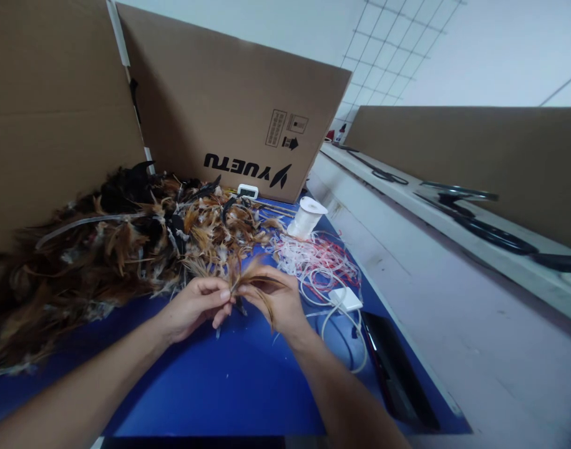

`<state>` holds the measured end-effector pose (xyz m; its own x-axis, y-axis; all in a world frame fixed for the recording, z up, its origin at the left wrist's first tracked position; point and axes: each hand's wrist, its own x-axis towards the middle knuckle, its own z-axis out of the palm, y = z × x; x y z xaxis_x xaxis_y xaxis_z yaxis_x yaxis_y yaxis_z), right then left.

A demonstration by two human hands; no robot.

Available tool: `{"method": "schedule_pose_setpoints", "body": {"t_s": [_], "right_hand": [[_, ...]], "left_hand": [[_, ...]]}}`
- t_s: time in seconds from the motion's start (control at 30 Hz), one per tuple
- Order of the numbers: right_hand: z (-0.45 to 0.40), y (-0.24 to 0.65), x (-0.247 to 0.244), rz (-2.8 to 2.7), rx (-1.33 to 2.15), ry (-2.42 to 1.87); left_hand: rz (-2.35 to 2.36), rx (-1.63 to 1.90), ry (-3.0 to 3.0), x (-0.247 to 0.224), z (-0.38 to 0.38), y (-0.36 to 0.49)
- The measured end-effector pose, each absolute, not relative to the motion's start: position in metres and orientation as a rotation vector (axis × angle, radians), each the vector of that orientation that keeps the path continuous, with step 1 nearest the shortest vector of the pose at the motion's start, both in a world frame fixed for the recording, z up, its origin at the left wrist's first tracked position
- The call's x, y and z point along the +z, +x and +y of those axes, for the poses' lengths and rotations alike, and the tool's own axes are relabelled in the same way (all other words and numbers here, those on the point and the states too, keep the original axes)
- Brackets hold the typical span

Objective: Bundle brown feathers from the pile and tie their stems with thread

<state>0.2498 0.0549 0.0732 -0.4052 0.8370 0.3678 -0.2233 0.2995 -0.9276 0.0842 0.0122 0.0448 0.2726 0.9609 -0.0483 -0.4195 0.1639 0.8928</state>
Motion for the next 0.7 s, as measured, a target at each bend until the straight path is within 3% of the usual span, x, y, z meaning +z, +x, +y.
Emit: {"method": "schedule_pose_setpoints", "body": {"t_s": [0.7], "right_hand": [[0.066, 0.249, 0.065, -1.430, 1.492, -0.584]], "left_hand": [[0.944, 1.279, 1.155, 0.049, 0.014, 0.076]]}}
